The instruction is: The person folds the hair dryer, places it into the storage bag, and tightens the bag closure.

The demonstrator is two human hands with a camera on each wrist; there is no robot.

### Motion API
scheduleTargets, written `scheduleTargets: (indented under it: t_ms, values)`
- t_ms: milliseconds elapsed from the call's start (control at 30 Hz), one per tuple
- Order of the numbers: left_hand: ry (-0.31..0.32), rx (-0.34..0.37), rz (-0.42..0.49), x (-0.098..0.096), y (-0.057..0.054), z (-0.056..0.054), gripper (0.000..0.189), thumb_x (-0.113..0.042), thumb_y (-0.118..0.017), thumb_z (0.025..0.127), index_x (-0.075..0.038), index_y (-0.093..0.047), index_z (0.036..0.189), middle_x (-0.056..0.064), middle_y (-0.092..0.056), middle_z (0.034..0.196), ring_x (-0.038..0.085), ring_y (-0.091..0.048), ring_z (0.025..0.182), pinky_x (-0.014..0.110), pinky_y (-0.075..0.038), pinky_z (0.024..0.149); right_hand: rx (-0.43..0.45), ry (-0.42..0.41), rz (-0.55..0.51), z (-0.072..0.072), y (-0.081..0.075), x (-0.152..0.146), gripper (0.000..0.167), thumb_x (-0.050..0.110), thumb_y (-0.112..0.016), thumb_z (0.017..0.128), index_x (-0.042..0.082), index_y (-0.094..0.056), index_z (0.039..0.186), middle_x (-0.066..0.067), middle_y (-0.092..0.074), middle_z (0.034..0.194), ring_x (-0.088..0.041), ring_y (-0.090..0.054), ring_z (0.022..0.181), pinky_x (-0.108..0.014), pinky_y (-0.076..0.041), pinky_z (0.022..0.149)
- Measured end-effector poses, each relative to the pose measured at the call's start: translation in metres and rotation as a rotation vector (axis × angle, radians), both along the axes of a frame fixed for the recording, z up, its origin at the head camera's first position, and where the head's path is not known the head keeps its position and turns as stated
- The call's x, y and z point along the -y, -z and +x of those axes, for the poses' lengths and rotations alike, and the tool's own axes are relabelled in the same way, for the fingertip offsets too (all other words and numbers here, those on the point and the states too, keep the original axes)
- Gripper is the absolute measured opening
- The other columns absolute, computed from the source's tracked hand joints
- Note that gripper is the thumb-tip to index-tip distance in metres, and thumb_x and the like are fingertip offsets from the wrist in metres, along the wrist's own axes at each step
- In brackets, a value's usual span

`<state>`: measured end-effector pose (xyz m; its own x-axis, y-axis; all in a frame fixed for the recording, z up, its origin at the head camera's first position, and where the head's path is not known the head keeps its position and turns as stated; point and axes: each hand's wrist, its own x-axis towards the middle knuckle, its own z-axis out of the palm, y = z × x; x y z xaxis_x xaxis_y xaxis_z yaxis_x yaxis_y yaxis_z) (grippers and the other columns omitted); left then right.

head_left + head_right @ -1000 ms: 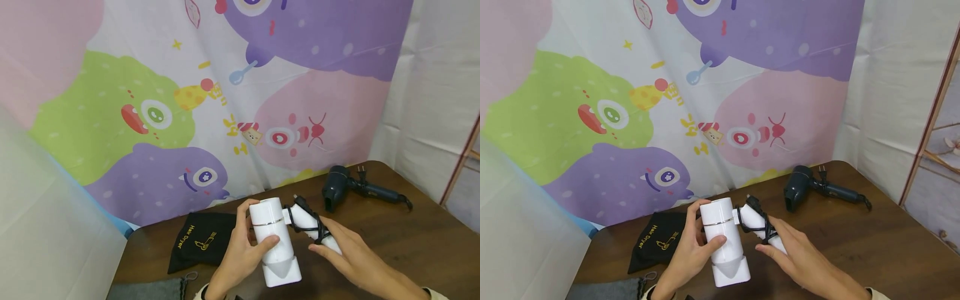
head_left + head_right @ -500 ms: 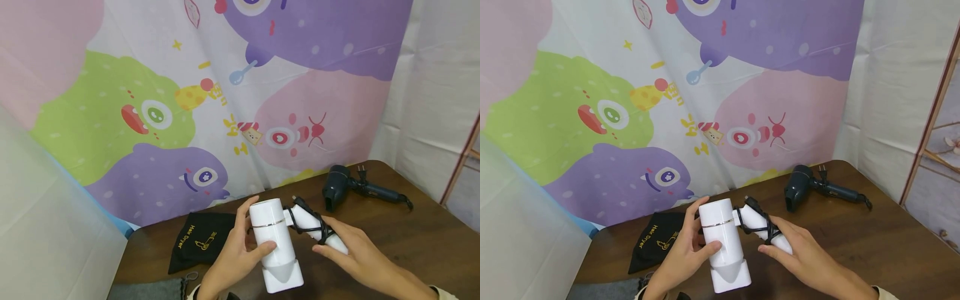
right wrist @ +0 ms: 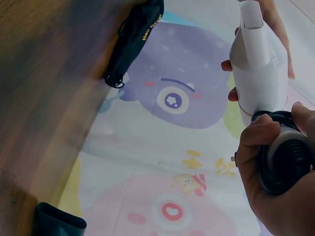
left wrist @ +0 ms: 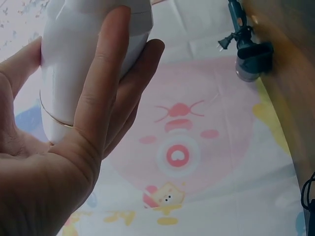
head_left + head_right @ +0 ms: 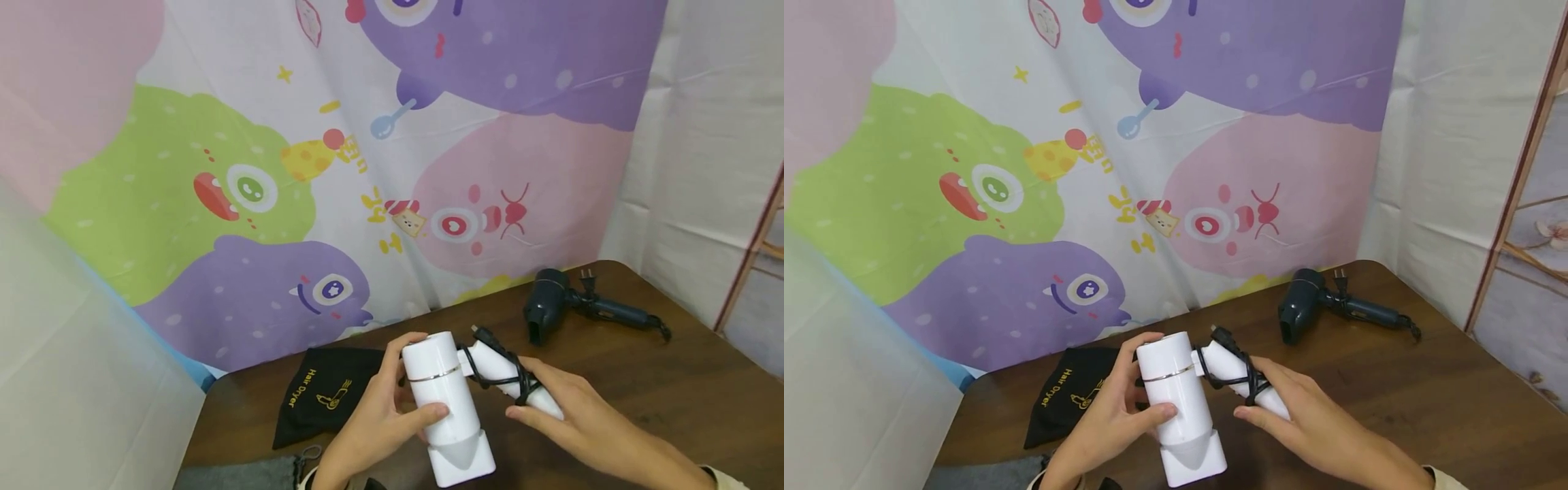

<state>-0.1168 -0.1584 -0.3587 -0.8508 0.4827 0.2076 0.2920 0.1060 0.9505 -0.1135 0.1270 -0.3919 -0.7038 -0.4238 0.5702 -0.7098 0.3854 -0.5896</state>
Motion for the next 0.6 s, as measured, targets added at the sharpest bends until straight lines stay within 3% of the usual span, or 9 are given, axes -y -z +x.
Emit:
scheduleTargets:
  t_ms: [600]
  values:
    - [-0.042, -0.015, 0.005, -0.002, -0.009, 0.012, 0.079, -0.008, -0.076, 0.088, -0.030, -0.029, 0.148, 0.022, -0.056, 0.121, 0.023, -0.073, 0.080, 0.044, -0.057, 0.048, 0.049, 0.029, 0.018, 0.008, -0.002, 0.004, 0.057, 0.019, -0.074, 0.091, 0.021, -0.047, 0.141, 0.007, -0.061, 0.126, -0.006, -0.063, 0.103, -0.028, -0.056, 0.081]
